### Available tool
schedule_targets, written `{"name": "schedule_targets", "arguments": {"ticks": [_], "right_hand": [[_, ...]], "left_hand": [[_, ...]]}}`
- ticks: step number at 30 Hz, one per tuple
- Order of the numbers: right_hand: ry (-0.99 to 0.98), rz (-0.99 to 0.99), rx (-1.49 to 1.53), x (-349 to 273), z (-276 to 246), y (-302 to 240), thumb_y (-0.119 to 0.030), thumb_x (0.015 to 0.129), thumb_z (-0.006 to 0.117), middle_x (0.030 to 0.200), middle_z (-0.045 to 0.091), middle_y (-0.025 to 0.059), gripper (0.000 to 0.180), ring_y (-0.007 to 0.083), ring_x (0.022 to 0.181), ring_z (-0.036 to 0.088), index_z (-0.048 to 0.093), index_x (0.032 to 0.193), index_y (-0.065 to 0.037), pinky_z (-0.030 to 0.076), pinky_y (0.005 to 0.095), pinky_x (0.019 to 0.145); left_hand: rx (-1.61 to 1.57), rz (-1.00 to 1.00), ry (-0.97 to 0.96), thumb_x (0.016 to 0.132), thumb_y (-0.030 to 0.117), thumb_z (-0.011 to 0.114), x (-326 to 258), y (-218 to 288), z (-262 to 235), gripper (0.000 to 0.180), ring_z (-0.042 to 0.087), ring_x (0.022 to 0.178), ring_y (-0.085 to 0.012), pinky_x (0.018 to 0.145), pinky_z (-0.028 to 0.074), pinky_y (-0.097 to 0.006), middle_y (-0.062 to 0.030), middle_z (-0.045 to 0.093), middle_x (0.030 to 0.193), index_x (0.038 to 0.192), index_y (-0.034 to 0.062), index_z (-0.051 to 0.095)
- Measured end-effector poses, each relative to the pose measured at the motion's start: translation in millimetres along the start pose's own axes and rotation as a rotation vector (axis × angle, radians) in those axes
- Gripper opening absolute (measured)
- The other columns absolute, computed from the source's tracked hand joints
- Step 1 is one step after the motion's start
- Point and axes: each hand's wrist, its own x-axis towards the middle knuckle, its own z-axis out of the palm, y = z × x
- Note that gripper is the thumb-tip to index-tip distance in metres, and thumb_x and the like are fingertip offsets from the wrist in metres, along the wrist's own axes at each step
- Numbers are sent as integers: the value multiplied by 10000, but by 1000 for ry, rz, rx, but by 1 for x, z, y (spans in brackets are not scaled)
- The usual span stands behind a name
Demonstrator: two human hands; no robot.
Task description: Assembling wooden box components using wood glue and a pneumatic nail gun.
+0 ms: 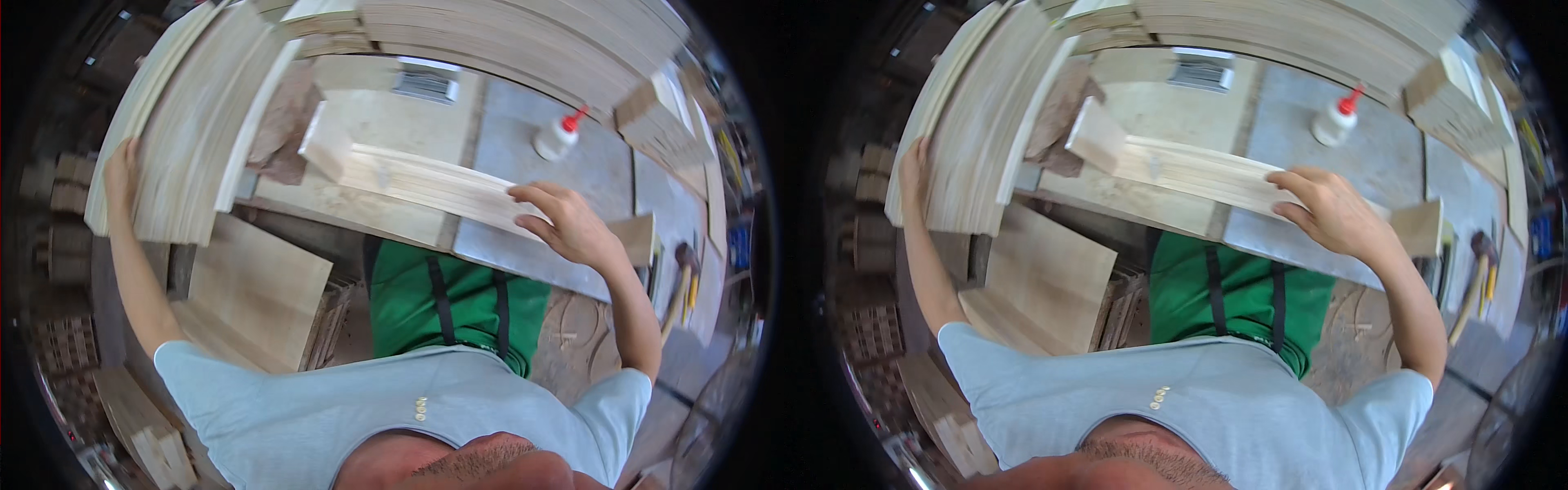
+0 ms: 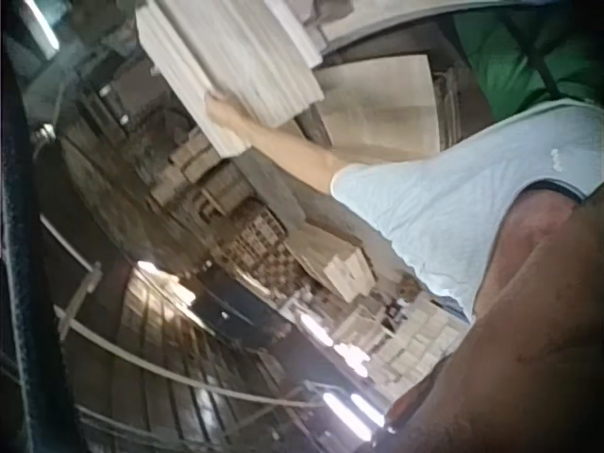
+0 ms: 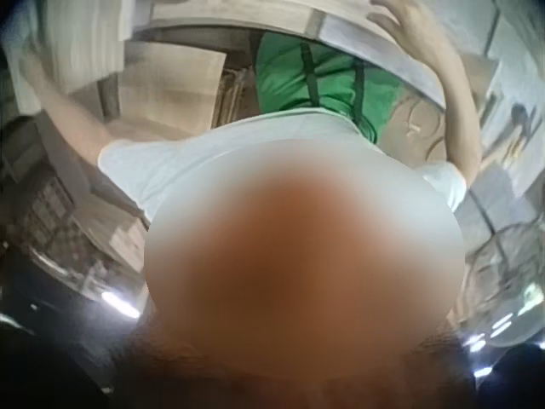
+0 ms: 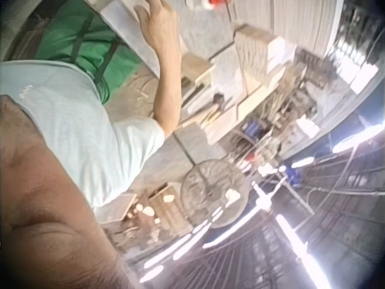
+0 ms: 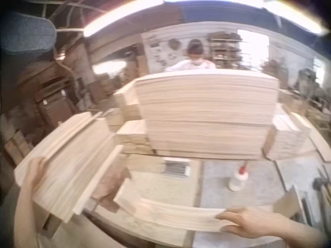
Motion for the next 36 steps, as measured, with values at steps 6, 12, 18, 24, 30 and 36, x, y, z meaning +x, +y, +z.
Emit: {"name": "schedule_targets", "arguments": {"ticks": [6,12,18,24,30,36], "right_hand": [[152,-12,79,-24,23,8,-137,846,629,1010,630,173,299,337,912,612,575,1108,-3,491,396,782],[379,219,1157,-36,34,-1,-236,894,600,1143,616,145,484,225,989,624,468,1289,11,512,350,806],[674,-213,1422,-1,31,-29,-558,863,539,1378,403,221,839,338,1185,506,240,1419,-5,491,396,901],[1082,5,1786,-33,16,-32,-313,905,591,1180,540,160,508,264,1092,563,430,1242,33,509,458,892],[1088,126,1926,-34,58,1,-130,914,553,1198,549,183,417,274,1078,584,424,1243,93,520,424,911],[1034,89,1982,-18,72,4,-118,907,567,1192,547,169,412,269,1086,575,424,1244,69,526,417,901]], "left_hand": [[366,88,185,894,58,405,12,-52,10,328,609,996,-336,855,482,-408,-141,620,1134,1174,77,576],[252,131,437,990,237,436,-35,85,-64,286,657,923,-252,741,522,-297,-82,665,1082,1190,118,603],[-111,756,474,952,107,504,-82,253,-81,240,664,946,-263,753,543,-309,-131,665,1075,1119,-39,596],[-330,1216,286,851,19,610,-101,334,-67,269,647,983,-329,829,525,-416,-200,655,1049,1105,-64,580],[-419,1144,8,757,97,704,-100,370,-21,462,478,1225,-357,1009,383,-454,-161,543,1275,1196,51,570],[-417,983,-298,607,296,781,-86,396,0,848,273,1360,-325,1089,253,-474,-146,318,1464,1360,116,433]]}}
